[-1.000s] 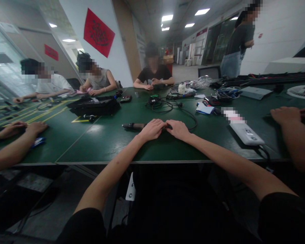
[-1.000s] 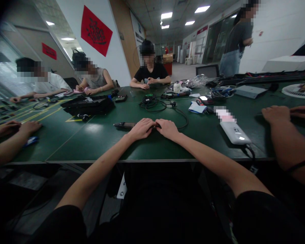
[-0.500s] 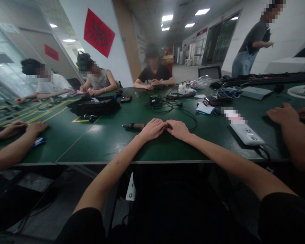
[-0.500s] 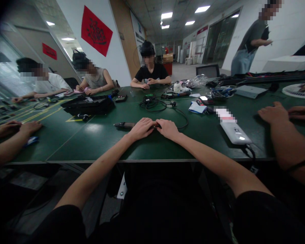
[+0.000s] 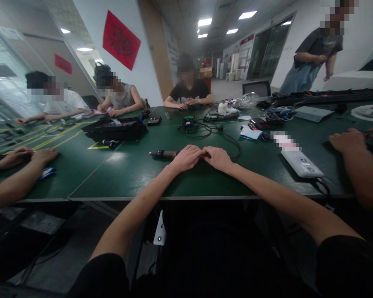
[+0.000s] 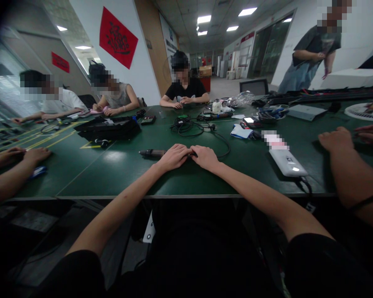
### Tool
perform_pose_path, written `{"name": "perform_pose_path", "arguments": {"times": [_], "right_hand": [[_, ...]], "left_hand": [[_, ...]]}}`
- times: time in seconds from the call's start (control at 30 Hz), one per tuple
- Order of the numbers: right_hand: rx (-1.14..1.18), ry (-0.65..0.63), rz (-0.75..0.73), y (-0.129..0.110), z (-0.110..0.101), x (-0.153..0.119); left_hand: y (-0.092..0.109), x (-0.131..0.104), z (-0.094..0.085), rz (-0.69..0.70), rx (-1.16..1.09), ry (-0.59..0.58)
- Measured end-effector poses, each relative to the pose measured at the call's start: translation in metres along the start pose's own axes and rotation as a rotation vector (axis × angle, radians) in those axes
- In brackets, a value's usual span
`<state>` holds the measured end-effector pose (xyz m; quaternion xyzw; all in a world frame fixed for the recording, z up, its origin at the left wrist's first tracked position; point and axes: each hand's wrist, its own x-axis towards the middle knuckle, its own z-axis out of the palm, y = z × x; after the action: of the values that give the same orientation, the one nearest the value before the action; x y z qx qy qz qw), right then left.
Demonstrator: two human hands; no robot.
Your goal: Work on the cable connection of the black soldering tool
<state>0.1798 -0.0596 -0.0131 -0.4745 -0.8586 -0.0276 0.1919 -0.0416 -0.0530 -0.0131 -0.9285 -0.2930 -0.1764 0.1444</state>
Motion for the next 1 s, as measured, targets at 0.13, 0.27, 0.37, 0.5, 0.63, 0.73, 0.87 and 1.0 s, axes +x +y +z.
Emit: {"name": "perform_pose_path", "arguments": {"times": [0.13, 0.27, 0.37, 0.5, 0.63, 0.73, 0.87, 1.0], "right_hand": [[-0.005, 0.015, -0.016, 0.0014, 0.0008, 0.0000], [-0.009, 0.019, -0.025, 0.0020, 0.0019, 0.0004], [-0.011, 0.020, -0.016, 0.0017, 0.0021, 0.0007], [-0.002, 0.015, -0.014, 0.0018, 0.0021, 0.0007], [-0.007, 0.021, -0.015, 0.0020, 0.0023, 0.0006], [-0.005, 0.027, -0.018, 0.0020, 0.0026, 0.0004], [0.005, 0.028, -0.010, 0.0027, 0.0039, 0.0007], [0.035, 0.035, 0.004, 0.0050, 0.0061, 0.0017]], "left_hand": [[0.0003, 0.0003, -0.0007, -0.005, 0.019, 0.002], [0.0000, 0.0000, 0.0004, 0.002, 0.004, 0.012], [0.0001, -0.0004, 0.0010, -0.018, 0.024, 0.016], [0.0004, -0.0007, 0.0007, -0.008, -0.001, 0.003], [0.0001, -0.0004, 0.0006, -0.031, 0.020, -0.006], [0.0000, 0.0002, 0.0007, -0.022, 0.023, -0.001], [0.0014, 0.0009, 0.0002, -0.033, 0.020, -0.001], [0.0020, 0.0003, 0.0014, -0.073, -0.002, 0.031]]}}
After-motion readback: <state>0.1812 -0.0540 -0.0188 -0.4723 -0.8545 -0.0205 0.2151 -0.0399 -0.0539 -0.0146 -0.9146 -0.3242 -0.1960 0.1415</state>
